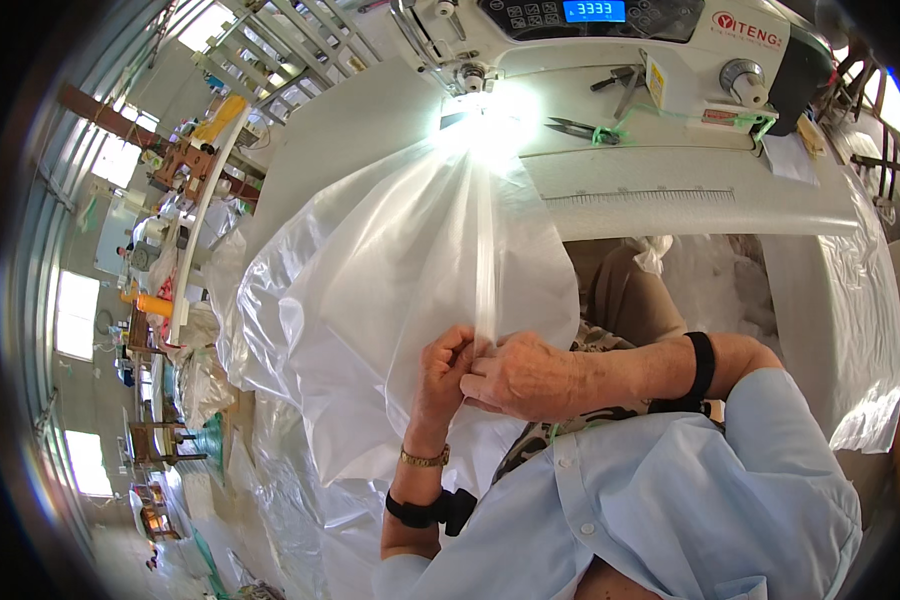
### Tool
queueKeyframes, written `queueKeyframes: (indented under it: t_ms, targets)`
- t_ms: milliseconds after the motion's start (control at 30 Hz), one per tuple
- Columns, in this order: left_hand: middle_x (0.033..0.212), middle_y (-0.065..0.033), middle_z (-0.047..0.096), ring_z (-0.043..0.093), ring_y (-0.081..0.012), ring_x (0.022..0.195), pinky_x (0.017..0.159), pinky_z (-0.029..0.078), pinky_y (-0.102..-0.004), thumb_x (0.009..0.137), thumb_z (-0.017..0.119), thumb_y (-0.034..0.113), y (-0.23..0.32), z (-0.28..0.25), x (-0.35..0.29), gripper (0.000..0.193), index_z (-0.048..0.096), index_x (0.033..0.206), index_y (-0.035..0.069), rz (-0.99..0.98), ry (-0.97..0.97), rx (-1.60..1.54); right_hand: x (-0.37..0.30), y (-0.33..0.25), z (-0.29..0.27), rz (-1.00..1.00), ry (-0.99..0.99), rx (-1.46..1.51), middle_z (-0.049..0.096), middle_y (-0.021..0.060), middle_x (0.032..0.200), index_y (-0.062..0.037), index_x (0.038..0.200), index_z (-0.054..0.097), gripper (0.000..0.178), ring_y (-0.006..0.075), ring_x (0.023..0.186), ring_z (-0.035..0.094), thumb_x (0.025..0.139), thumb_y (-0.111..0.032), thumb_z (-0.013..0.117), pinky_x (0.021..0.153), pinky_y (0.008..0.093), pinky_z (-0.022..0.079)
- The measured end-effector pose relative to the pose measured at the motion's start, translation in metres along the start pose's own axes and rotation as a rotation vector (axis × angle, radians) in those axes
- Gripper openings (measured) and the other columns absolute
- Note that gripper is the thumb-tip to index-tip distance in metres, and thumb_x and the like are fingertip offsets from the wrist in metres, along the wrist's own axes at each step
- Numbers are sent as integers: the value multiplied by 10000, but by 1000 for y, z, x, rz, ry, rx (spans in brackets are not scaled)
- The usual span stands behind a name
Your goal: Sewing a large white plastic or synthetic fabric sheet using an industrial sewing machine.
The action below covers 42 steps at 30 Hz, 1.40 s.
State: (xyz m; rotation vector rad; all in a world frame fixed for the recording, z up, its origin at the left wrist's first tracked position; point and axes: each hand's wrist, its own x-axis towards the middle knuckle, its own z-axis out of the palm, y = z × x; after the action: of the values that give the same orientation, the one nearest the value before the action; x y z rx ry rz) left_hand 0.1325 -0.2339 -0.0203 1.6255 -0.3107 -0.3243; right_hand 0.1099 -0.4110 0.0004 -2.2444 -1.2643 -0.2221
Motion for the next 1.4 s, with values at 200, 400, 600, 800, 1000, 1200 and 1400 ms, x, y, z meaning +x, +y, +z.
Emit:
queueKeyframes:
  t_ms: [200, 400, 600, 800, 1000, 1200, 1400]
  targets:
    - [706, 86, 499, 405, -16, 658, 547, 338, -204, 970, 598, 142, 20, 4, -1, 203, 588, 794, 39, -115, 52, -135, 3, 3, 5, -169, 77, -166, 613, 56, 755, -52, 860, 580, 116, 207, 774, 633, 778, -121, 624, 672, 327, 507]
    - [635, 61, 410, 327, -38, 591, 494, 247, -249, 966, 612, 190, 29, -13, 4, 260, 567, 774, 21, 33, 182, 321, 4, 21, -1, -261, 332, -4, 606, 70, 928, -49, 1037, 575, 200, 217, 801, 609, 872, -160, 598, 718, 359, 507]
    - [629, -40, 562, 456, -83, 567, 518, 390, -274, 932, 637, 99, 66, 1, 4, 130, 660, 948, -28, 343, 388, 752, 35, 47, 20, 703, 871, 663, 616, 112, 1032, -43, 1107, 565, 220, 334, 942, 594, 901, -119, 569, 753, 392, 513]
    - [692, 10, 580, 445, -35, 614, 541, 379, -220, 947, 610, 88, 69, 24, 7, 123, 658, 943, -24, 240, 190, 602, 25, 49, 34, 220, 145, 420, 645, 168, 875, -43, 947, 601, 113, 372, 829, 610, 865, -119, 589, 760, 419, 508]
    - [616, -44, 494, 426, -99, 545, 504, 362, -272, 944, 587, 75, 47, 50, 13, 82, 605, 951, -5, 294, 79, 763, -52, 69, 18, 289, 591, -11, 576, 116, 888, -58, 892, 568, 199, 326, 853, 570, 790, -161, 704, 750, 439, 462]
    - [617, -99, 458, 414, -156, 530, 505, 360, -305, 953, 561, 76, 35, 70, 21, 82, 555, 931, -3, 263, -10, 801, -93, 63, 35, 889, 624, 390, 558, 152, 809, -27, 848, 501, 265, 355, 731, 553, 820, -189, 709, 664, 428, 452]
    - [639, -96, 468, 415, -169, 548, 524, 372, -310, 964, 543, 73, 22, 69, 18, 69, 529, 967, 6, 243, -1, 765, -80, 38, 11, 677, 342, 580, 577, 216, 705, 25, 846, 518, 260, 402, 695, 603, 905, -217, 591, 621, 468, 466]
